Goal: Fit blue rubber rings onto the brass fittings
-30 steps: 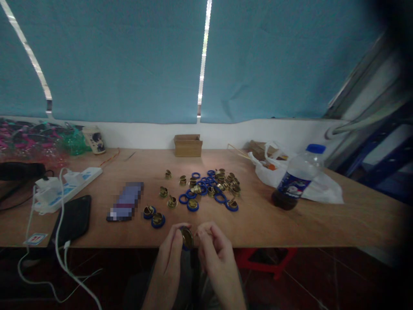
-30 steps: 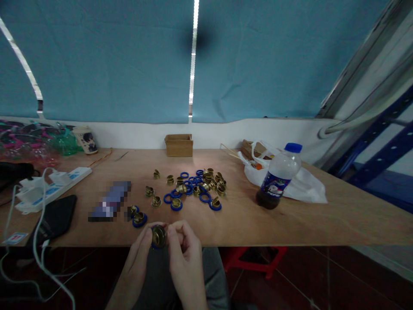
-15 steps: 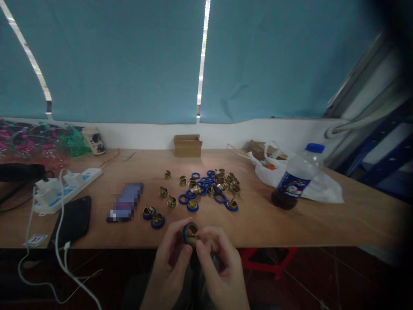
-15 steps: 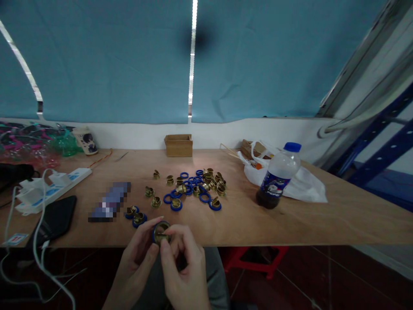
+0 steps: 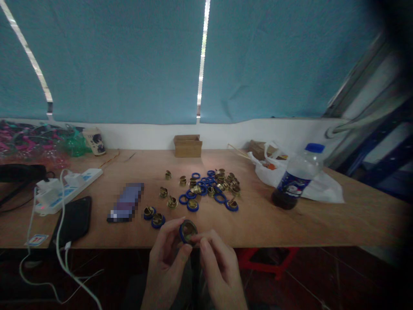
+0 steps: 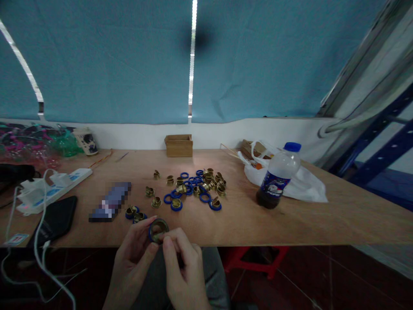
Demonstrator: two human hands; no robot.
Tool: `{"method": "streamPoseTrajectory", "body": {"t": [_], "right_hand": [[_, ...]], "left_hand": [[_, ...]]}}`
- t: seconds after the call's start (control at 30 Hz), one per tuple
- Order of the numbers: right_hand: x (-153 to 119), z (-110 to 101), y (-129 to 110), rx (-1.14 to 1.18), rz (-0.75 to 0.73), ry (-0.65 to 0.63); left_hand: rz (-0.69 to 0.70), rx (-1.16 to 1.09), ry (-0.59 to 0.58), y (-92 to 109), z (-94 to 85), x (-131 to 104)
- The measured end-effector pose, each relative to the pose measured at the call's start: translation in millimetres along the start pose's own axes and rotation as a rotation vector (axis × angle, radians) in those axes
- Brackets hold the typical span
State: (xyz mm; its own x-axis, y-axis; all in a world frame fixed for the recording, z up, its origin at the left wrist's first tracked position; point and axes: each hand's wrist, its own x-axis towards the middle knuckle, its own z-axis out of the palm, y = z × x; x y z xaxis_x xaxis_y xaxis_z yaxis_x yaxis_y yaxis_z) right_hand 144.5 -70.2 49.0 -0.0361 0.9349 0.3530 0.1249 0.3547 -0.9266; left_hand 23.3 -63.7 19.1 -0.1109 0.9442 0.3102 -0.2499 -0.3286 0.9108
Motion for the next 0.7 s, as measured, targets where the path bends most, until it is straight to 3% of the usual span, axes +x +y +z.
{"method": "streamPoseTrajectory", "body": {"t": [0.33,0.5,0.6,0.7], "right_hand": [[2.1,1.5,4.7,0.08,0.043,0.054],[4.4,0.0,12.8,0.045,0.011,0.0],[5.7,-2.2,18.4,0.053,0.06,-0.009],[10.2,-7.1,25.4,0.053,0.138,0.057]], "left_hand": [[0.022,0.027,-0.004,-2.1,1.1,-0.5],[0.041,0.091,-0.033,-8.1,0.0,-1.7],[0.033,0.237,-0.018,-11.6,-3.5,1.0],[0.002,0.507,-0.087,-15.4,-8.8,5.6]]}}
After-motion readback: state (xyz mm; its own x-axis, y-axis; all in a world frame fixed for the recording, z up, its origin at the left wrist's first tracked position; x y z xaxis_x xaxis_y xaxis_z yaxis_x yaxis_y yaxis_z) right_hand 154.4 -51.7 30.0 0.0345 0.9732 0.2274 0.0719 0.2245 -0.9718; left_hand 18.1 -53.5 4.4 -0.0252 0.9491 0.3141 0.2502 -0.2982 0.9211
